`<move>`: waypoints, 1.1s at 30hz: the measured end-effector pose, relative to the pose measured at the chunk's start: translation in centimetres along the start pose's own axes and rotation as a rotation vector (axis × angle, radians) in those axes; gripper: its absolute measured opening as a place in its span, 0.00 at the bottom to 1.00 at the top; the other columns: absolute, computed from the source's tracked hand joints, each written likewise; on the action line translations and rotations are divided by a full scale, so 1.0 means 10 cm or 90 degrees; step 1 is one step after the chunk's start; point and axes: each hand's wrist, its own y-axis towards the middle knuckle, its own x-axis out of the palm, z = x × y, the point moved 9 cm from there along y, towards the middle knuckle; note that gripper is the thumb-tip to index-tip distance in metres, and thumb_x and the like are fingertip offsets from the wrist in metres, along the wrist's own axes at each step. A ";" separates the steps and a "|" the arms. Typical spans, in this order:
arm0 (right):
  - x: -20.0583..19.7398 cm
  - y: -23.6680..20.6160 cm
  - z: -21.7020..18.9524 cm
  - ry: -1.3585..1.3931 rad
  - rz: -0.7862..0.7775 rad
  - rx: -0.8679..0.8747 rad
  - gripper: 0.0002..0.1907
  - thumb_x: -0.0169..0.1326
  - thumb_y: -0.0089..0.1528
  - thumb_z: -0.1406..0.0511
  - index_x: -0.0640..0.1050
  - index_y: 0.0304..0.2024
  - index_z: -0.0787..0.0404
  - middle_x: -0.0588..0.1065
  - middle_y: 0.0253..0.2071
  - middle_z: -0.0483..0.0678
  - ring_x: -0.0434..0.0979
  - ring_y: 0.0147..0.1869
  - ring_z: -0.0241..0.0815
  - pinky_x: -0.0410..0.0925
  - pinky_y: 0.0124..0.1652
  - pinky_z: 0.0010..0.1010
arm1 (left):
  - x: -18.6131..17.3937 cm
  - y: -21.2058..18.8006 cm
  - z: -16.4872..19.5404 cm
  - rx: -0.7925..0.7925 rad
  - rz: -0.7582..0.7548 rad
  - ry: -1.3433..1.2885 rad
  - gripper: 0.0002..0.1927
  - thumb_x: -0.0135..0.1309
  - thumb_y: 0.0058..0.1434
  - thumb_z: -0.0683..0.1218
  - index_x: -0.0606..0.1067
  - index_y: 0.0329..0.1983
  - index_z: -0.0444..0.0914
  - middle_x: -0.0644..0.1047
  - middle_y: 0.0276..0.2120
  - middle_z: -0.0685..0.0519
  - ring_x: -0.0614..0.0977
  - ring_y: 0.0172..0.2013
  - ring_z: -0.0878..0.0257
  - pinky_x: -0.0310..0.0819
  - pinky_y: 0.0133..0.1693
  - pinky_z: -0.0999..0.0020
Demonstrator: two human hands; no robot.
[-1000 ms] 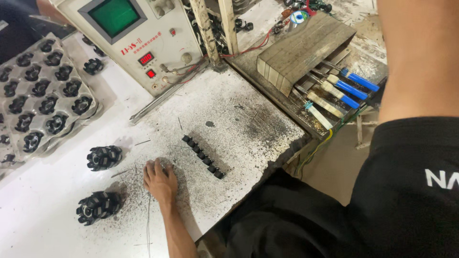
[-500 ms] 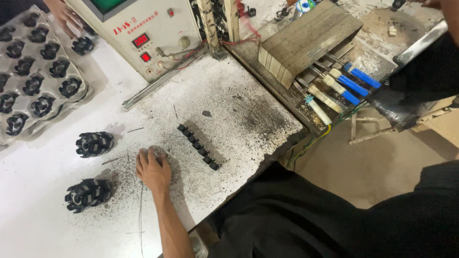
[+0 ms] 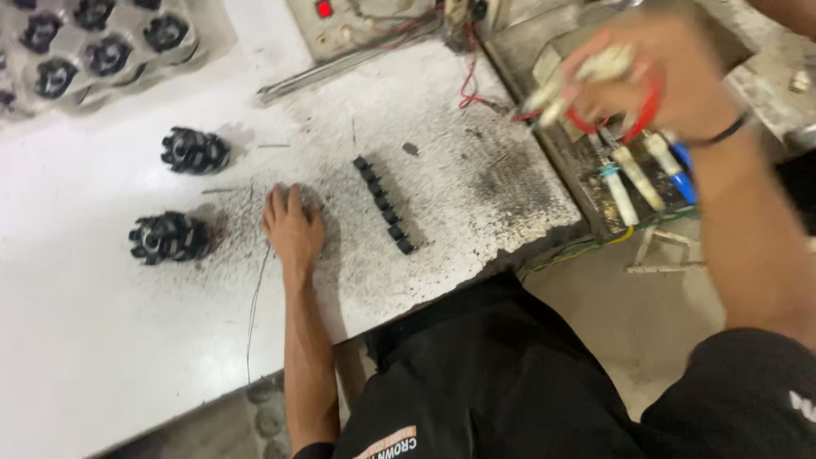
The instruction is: The person uses a soldering iron to solder small black components onto a strip on the workbench, then uses a probe device on the strip, and then solders components onto round black rubber parts one at a time, arranging the finished parts on the bench.
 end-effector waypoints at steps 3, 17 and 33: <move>1.68 -0.31 0.16 0.043 -0.253 -0.183 0.09 0.62 0.63 0.67 0.82 0.46 0.60 0.82 0.41 0.51 0.83 0.40 0.42 0.75 0.41 0.32 | 0.00 -0.01 0.00 -0.010 -0.014 -0.013 0.26 0.58 0.65 0.50 0.73 0.65 0.38 0.66 0.68 0.36 0.63 0.69 0.38 0.52 0.66 0.37; 3.01 -0.88 0.91 0.561 -0.157 0.418 0.08 0.65 0.59 0.69 0.81 0.38 0.67 0.79 0.27 0.47 0.77 0.27 0.32 0.70 0.28 0.24 | 0.05 0.01 -0.08 -0.055 -0.034 -0.038 0.31 0.58 0.66 0.50 0.67 0.70 0.35 0.66 0.70 0.39 0.62 0.71 0.42 0.50 0.68 0.39; 3.06 -0.84 0.87 0.522 -0.146 0.296 0.07 0.65 0.60 0.70 0.81 0.38 0.67 0.80 0.32 0.47 0.80 0.31 0.30 0.73 0.28 0.23 | 0.00 0.02 -0.03 -0.040 -0.024 -0.005 0.28 0.57 0.65 0.51 0.69 0.67 0.38 0.66 0.69 0.39 0.62 0.70 0.41 0.50 0.66 0.37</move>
